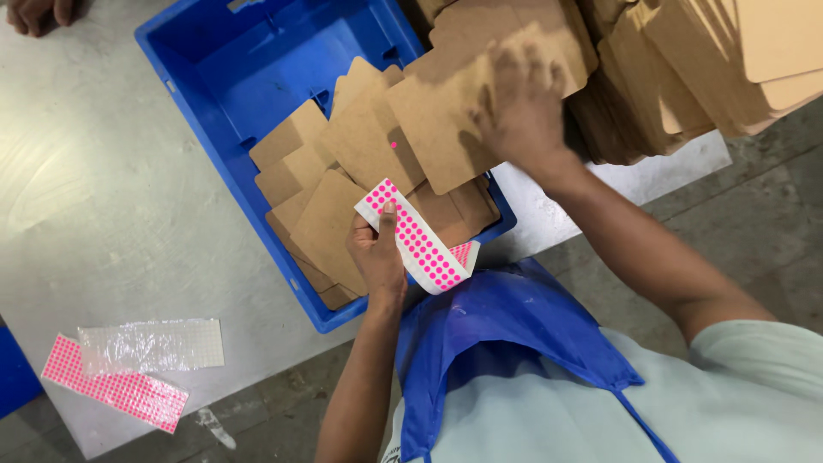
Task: The person peels pink round dot stickers from a white backing strip and presses them onto cardboard pieces in a blue bin. They reposition the strip, apply stickers along its length, and handle stacks of cardboard pieces between applications.
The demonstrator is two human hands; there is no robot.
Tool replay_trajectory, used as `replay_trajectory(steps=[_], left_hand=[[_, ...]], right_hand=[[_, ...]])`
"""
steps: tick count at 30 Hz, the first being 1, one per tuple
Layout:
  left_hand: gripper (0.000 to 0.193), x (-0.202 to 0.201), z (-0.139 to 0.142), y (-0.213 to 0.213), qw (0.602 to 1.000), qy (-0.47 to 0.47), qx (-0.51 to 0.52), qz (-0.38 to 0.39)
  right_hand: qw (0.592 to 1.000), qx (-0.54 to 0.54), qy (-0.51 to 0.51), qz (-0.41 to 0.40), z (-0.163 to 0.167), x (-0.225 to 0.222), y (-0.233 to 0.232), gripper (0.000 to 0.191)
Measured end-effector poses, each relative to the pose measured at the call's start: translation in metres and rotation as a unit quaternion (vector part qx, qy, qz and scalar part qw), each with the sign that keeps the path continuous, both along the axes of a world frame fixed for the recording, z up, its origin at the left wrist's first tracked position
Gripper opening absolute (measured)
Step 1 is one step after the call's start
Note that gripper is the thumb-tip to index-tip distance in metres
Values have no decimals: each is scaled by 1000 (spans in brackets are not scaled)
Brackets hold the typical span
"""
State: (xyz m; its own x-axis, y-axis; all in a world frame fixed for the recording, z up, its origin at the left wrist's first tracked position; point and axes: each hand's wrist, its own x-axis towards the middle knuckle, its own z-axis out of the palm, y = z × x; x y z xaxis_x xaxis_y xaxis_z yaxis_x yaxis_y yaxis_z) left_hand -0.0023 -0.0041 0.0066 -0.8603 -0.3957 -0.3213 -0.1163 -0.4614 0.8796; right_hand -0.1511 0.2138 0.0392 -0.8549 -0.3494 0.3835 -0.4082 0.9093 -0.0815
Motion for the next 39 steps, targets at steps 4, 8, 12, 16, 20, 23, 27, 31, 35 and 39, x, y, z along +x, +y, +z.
replay_trajectory(steps=[4,8,12,16,20,23,27,31,35,39], left_hand=[[14,-8,-2,0,1000,5,3,-12],[15,-4,0,-1,1000,8,-6,-10],[17,7,-1,-4,999,-11,-43,-13],[16,5,-11,-2,1000,13,-17,-7],[14,3,-19,1,998,-18,-53,-4],[13,0,-20,2,999,20,-32,14],[14,-8,-13,7,999,46,-14,-1],[18,-14,0,14,998,62,-8,-15],[21,-17,12,12,996,84,-8,2],[23,-20,19,7,998,52,-6,21]], right_hand=[[983,10,-176,57,-22,13,-13,76],[972,-118,-144,147,-32,9,4,65],[980,-113,-158,44,-40,-7,32,70],[989,14,-141,46,-36,-27,51,74],[996,-31,-82,27,-20,-34,60,62],[975,-193,-92,59,-17,-9,36,36],[754,-477,-426,147,-23,44,-30,24],[675,-570,-453,118,-9,53,-60,19],[730,-515,-439,95,11,50,-69,17],[739,-520,-417,96,22,59,-80,19]])
